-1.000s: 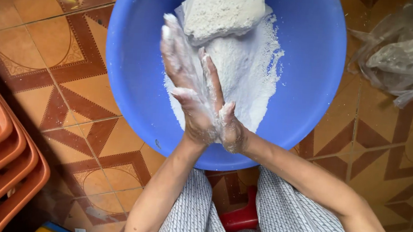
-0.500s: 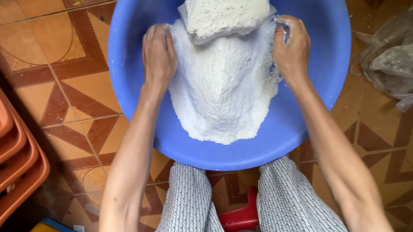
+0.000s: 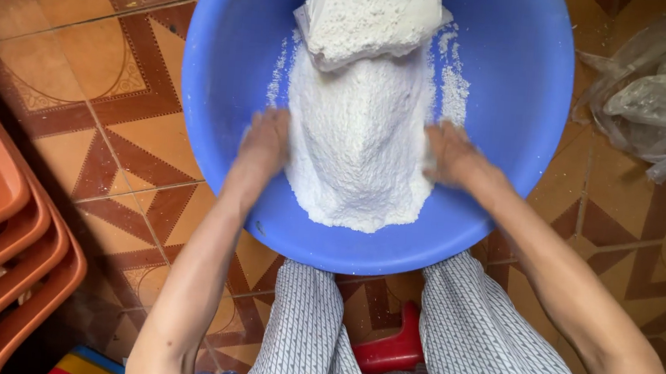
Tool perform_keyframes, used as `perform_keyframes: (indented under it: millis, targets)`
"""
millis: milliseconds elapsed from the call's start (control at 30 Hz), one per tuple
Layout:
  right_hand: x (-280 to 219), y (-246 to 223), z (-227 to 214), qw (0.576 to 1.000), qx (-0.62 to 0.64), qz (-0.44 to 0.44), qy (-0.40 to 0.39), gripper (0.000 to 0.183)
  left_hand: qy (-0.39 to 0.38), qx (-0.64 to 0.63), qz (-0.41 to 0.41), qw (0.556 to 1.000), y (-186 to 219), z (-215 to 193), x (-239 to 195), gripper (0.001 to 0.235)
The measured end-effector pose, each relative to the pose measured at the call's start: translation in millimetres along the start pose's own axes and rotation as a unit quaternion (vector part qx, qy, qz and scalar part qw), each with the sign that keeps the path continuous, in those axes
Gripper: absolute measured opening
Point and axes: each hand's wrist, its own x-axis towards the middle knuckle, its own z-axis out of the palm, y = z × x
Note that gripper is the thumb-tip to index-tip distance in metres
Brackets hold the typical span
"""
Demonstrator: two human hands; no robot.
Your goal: Breaking large white powder blocks into smaller pieces and rubbing hands together in a blue basin.
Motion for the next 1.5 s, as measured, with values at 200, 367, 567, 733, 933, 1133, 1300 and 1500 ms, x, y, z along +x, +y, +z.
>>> perform_keyframes:
  millis: [200,367,567,733,933,1133,1300,1500]
  targets:
    - [19.9,34.3,81.1,0.994,-0.027,-0.085,0.069,0.042,-0.158,-0.023,-0.09,0.983,27.2,19.1,-33.5,0.021]
    - [8.8,13.5,38.8,0.997,0.058,0.014,0.042,0.02,-0.101,-0.079,-0.101,0.986,65.1,-64.0,-36.3,0.024]
    - [-21.9,-1.2,6.7,0.937,0.336,0.018,0.093,0.045,-0.056,-0.489,-0.249,0.834,106.5,-102.6,-43.5,0.042]
    - [-87.6,-60.2,-19.4,0.875,0.43,-0.138,0.176,0.033,0.008,-0.822,-0.216,0.527,143.9,-72.4,-41.5,0.043]
    - [-112.1,-125.0,-13.2,0.893,0.33,-0.216,0.218,0.038,-0.006,-0.912,-0.223,0.343,172.3,-64.4,-27.5,0.051]
    - [-94.6,-125.2,1.5,0.792,0.171,-0.392,0.436,0.042,0.041,-0.894,-0.231,0.381,189.9,-103.9,-41.1,0.053]
    - [-71.3,-128.4,-4.3,0.688,0.617,-0.316,0.213,0.078,0.204,-0.677,-0.036,0.706,226.7,-88.3,-70.3,0.07]
    - [-88.1,-116.6,16.5,0.668,0.704,-0.242,0.005,0.086,0.285,-0.427,0.077,0.854,210.3,-92.7,-40.1,0.076]
